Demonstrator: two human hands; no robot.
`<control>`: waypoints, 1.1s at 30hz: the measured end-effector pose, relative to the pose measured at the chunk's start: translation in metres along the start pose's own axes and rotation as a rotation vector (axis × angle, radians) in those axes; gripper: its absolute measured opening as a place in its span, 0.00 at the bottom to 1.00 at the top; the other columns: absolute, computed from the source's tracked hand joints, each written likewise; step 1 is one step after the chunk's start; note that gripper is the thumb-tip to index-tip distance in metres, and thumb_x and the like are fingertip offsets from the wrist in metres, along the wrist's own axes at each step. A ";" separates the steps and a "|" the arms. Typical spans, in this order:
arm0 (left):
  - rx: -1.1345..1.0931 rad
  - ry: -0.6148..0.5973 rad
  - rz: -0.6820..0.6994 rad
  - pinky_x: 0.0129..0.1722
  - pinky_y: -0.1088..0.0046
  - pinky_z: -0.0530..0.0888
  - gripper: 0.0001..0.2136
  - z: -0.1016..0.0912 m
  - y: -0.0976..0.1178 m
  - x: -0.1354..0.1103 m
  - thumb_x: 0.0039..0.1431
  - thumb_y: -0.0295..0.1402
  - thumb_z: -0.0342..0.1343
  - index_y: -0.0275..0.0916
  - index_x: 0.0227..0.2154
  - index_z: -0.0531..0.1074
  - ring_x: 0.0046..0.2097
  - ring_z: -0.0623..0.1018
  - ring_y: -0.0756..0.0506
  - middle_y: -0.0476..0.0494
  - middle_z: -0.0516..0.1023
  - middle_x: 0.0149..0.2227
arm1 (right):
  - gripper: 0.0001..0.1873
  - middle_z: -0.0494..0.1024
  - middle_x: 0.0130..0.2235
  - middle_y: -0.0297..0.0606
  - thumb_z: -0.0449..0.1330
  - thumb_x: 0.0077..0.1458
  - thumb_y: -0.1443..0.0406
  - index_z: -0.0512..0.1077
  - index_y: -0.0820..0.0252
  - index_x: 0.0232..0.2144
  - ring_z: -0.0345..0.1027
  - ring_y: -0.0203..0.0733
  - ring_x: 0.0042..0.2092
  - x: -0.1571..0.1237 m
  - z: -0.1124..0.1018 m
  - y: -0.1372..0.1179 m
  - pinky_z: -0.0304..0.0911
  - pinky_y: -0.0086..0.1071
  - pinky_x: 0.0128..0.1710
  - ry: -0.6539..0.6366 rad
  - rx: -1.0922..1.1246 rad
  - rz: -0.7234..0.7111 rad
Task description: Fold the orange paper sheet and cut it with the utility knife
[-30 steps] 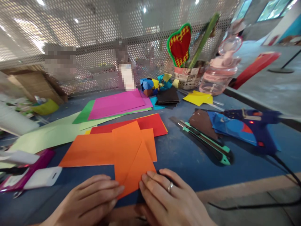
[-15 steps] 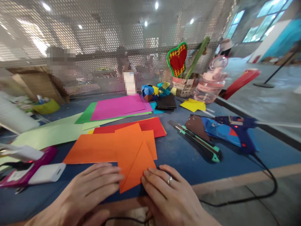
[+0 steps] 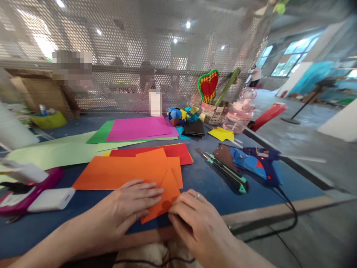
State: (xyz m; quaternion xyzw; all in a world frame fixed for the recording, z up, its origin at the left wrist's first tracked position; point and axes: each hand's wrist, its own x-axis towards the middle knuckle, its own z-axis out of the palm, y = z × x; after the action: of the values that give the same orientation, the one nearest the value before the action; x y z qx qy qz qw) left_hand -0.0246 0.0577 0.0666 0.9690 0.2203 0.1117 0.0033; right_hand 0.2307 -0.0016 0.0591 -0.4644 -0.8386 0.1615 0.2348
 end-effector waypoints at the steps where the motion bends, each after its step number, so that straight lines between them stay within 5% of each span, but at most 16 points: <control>1: -0.030 0.000 0.000 0.65 0.63 0.71 0.19 0.000 -0.004 0.001 0.72 0.34 0.47 0.50 0.63 0.67 0.65 0.72 0.48 0.55 0.71 0.65 | 0.07 0.80 0.39 0.34 0.59 0.65 0.68 0.76 0.57 0.35 0.73 0.37 0.41 0.007 -0.003 -0.004 0.63 0.31 0.43 -0.091 0.024 0.098; 4: -0.108 0.003 -0.006 0.59 0.54 0.77 0.17 0.003 -0.013 0.003 0.71 0.34 0.49 0.52 0.59 0.72 0.64 0.74 0.40 0.51 0.72 0.63 | 0.05 0.80 0.33 0.33 0.63 0.59 0.65 0.77 0.58 0.30 0.72 0.36 0.34 0.030 -0.012 -0.015 0.59 0.30 0.34 -0.243 0.027 0.264; 9: -0.202 0.014 -0.020 0.58 0.43 0.76 0.23 0.013 -0.019 0.002 0.65 0.26 0.48 0.56 0.56 0.74 0.64 0.73 0.35 0.52 0.73 0.62 | 0.07 0.77 0.25 0.34 0.64 0.50 0.63 0.76 0.58 0.23 0.72 0.42 0.33 0.065 -0.025 -0.029 0.50 0.33 0.29 -0.456 -0.002 0.325; 16: -0.309 0.051 -0.040 0.57 0.38 0.75 0.22 0.026 -0.024 0.001 0.63 0.27 0.47 0.56 0.52 0.78 0.63 0.75 0.32 0.48 0.76 0.60 | 0.14 0.74 0.20 0.26 0.71 0.52 0.63 0.74 0.61 0.21 0.71 0.31 0.26 0.106 -0.030 -0.027 0.66 0.24 0.26 -0.925 0.279 0.603; 25: -0.420 0.110 -0.098 0.64 0.48 0.71 0.25 0.038 -0.024 0.009 0.54 0.24 0.50 0.53 0.51 0.80 0.64 0.74 0.37 0.49 0.78 0.58 | 0.19 0.76 0.22 0.26 0.73 0.48 0.52 0.75 0.60 0.23 0.71 0.29 0.25 0.112 -0.021 -0.023 0.65 0.21 0.22 -0.961 0.245 0.674; 33: -0.464 0.072 -0.088 0.64 0.50 0.70 0.21 0.028 -0.023 0.012 0.61 0.28 0.54 0.58 0.53 0.77 0.63 0.75 0.40 0.52 0.79 0.58 | 0.23 0.76 0.22 0.31 0.71 0.49 0.47 0.75 0.61 0.22 0.73 0.35 0.26 0.116 -0.021 -0.037 0.67 0.25 0.22 -0.947 0.048 0.639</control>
State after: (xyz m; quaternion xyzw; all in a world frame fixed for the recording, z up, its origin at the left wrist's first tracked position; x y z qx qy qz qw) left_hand -0.0174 0.0851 0.0406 0.9271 0.2309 0.1937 0.2227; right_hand 0.1627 0.0796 0.1227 -0.5664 -0.6664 0.4339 -0.2165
